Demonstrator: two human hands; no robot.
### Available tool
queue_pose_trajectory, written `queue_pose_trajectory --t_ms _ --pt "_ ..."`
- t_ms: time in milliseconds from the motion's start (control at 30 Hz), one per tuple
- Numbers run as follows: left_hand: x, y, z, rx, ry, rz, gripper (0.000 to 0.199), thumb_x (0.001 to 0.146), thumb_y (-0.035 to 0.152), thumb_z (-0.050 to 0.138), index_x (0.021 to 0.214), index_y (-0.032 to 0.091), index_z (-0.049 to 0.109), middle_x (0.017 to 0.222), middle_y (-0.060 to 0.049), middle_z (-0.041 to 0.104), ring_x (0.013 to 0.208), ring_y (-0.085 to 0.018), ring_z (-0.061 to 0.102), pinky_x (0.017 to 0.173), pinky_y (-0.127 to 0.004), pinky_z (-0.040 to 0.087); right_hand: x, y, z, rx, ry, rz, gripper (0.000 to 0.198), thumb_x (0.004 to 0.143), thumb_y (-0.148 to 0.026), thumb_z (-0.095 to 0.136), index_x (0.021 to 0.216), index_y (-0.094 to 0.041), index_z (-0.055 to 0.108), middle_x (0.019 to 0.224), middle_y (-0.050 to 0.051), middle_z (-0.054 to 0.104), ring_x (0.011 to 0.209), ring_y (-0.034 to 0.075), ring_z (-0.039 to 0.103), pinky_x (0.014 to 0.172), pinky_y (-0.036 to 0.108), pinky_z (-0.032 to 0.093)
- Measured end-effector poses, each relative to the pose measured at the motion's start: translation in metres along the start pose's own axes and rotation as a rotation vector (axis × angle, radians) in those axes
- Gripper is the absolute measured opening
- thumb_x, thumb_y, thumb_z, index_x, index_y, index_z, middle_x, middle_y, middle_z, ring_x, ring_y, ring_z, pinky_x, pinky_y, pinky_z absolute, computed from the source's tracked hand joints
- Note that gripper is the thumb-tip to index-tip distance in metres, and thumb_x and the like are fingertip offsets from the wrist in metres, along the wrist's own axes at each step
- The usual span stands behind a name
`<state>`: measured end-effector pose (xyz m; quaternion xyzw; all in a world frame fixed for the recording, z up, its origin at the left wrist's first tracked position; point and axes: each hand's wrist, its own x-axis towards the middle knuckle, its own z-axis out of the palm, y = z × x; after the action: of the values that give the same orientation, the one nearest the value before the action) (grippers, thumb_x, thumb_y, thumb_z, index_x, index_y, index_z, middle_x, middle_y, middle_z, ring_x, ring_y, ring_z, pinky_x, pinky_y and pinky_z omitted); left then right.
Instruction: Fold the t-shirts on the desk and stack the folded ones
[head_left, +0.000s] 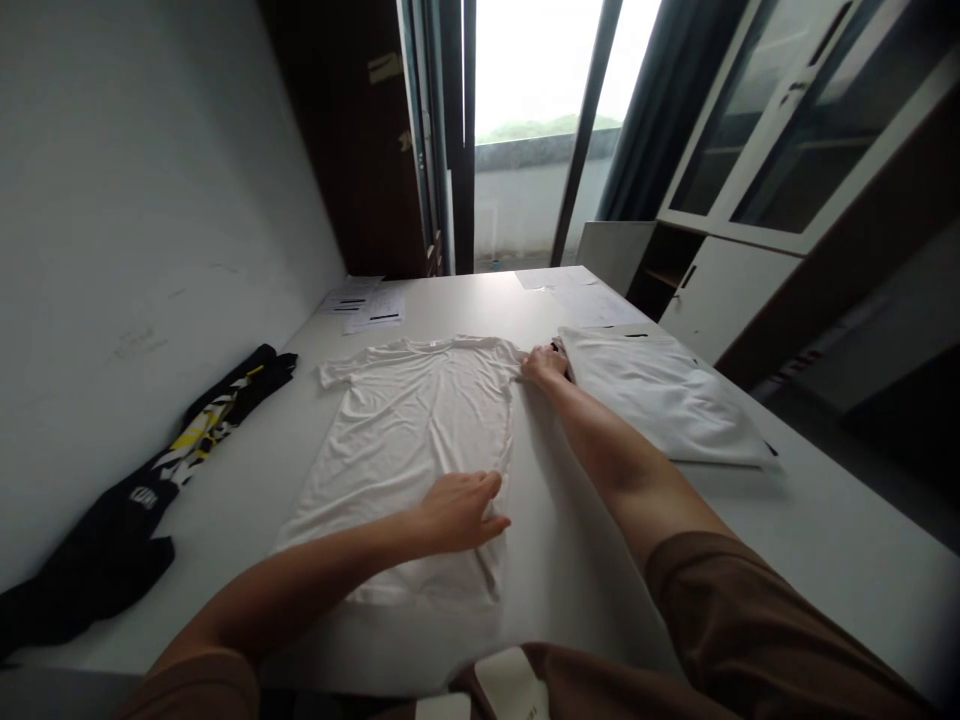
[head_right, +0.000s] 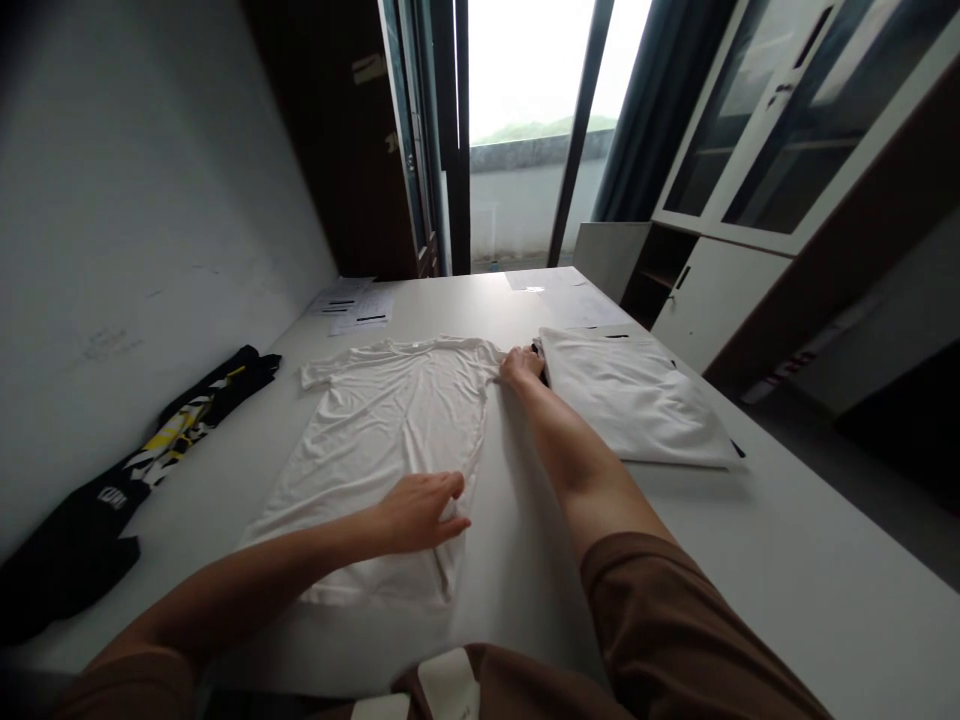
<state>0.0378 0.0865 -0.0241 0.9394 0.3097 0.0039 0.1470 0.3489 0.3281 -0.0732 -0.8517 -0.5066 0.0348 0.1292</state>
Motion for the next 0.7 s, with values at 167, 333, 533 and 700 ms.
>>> queue_pose_trajectory --t_ms 167,333,533,700 --pt "-0.017 0.013 -0.011 -0.005 -0.080 0.177 0.034 0.098 0.041 0.063 0.129 0.031 0.059 0.110 -0.007 0.069 0.100 -0.027 0.071 0.079 -0.034 0.051 0.014 0.007 0.001 -0.049 0.010 -0.030 0.046 0.094 -0.036 0.063 0.132 -0.009 0.068 0.142 0.026 0.055 0.131 0.037 0.052 0.102 0.045 0.046" --pt "-0.033 0.012 -0.026 -0.060 -0.156 0.262 0.018 0.097 0.039 0.067 0.113 0.031 0.068 0.103 -0.005 0.073 0.096 -0.024 0.072 0.082 -0.031 0.051 0.024 0.014 -0.004 -0.024 0.024 -0.103 0.036 0.099 -0.034 0.056 0.125 -0.012 0.069 0.128 0.023 0.065 0.121 0.031 0.060 0.097 0.039 0.046" --pt "-0.047 0.006 -0.031 -0.181 -0.094 0.338 0.017 0.095 0.016 0.063 0.106 0.026 0.071 0.096 -0.002 0.076 0.090 -0.019 0.071 0.083 -0.026 0.048 0.027 0.009 -0.008 0.023 -0.030 -0.117 0.033 0.100 -0.039 0.054 0.122 -0.017 0.066 0.117 0.018 0.072 0.110 0.030 0.066 0.090 0.038 0.048" --pt "-0.068 -0.006 -0.037 -0.349 -0.037 0.305 0.021 0.085 0.010 0.068 0.101 0.022 0.071 0.068 0.004 0.063 0.068 -0.014 0.061 0.073 -0.022 0.045 0.018 0.004 0.004 -0.010 0.019 -0.191 0.040 0.099 -0.036 0.054 0.132 -0.016 0.059 0.124 0.019 0.070 0.116 0.031 0.066 0.098 0.042 0.046"
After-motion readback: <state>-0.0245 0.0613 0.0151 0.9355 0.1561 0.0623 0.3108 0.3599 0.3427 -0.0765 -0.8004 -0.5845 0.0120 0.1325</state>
